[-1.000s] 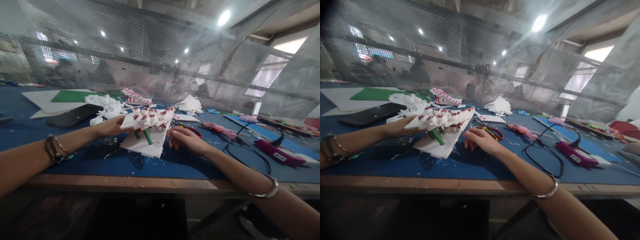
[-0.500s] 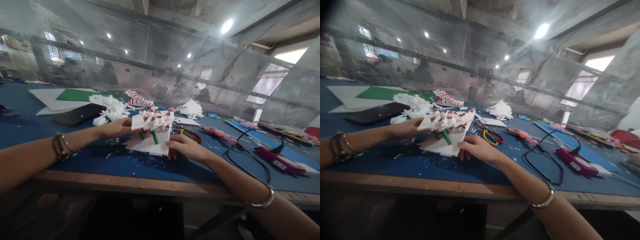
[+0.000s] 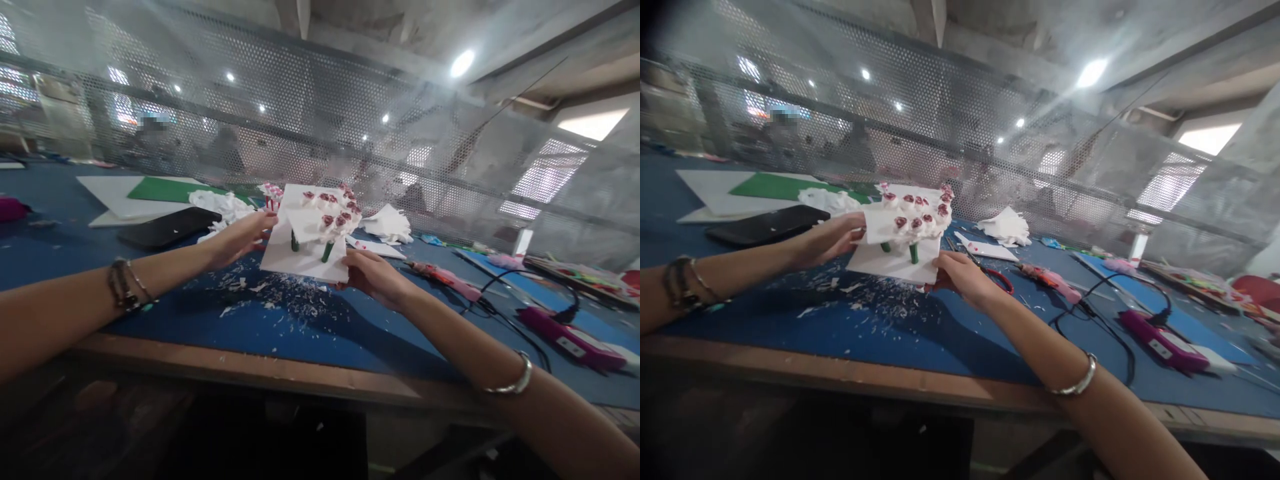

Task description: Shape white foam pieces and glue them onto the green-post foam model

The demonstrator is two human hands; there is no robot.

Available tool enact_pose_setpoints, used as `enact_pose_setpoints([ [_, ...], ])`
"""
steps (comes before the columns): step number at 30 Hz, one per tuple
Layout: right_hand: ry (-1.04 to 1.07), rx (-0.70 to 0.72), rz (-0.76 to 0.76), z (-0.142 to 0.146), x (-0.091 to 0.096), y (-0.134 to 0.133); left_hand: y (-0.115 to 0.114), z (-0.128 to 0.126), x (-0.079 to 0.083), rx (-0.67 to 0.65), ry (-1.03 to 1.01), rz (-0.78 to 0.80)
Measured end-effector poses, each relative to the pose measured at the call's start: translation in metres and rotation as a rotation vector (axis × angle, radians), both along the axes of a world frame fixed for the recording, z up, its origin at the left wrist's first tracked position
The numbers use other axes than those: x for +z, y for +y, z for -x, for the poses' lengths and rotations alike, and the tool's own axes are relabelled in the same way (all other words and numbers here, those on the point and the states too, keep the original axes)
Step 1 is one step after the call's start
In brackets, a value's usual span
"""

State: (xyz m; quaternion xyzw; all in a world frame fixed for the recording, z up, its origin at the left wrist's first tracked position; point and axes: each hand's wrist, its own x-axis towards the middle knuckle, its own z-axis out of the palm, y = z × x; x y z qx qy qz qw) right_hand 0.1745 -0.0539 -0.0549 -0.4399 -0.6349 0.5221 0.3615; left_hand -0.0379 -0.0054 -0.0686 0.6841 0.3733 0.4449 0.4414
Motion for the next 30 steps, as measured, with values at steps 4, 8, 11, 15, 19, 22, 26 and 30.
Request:
enact_pose_setpoints([
  [4, -0.218, -0.086, -0.121, 0.002, 0.002, 0.016, -0.009, -0.005, -0.002, -0.057, -0.085, 0.278],
  [8, -0.379, -0.157, -0.312, -0.002, 0.001, 0.030, -0.011, -0.003, -0.006, -0.144, -0.113, 0.259],
  [11, -0.386, -0.147, -0.315, -0.005, 0.002, 0.029, -0.010, -0.002, -0.007, -0.142, -0.150, 0.282],
  [15, -0.424, -0.085, -0.283, -0.006, 0.006, 0.023, -0.008, -0.003, -0.007, -0.082, -0.206, 0.301],
  [19, -0.414, -0.041, -0.319, -0.007, 0.005, 0.023, -0.008, -0.004, -0.004, -0.064, -0.203, 0.316],
  [22, -0.423, -0.047, -0.347, -0.009, 0.003, 0.025, -0.008, -0.004, -0.004, -0.062, -0.211, 0.321],
  [26, -0.398, -0.185, -0.564, -0.013, 0.000, 0.026, -0.007, -0.003, -0.005, -0.050, -0.223, 0.332],
  [30, -0.387, -0.200, -0.776, -0.014, -0.001, 0.025, -0.006, -0.004, -0.005, -0.039, -0.232, 0.336],
])
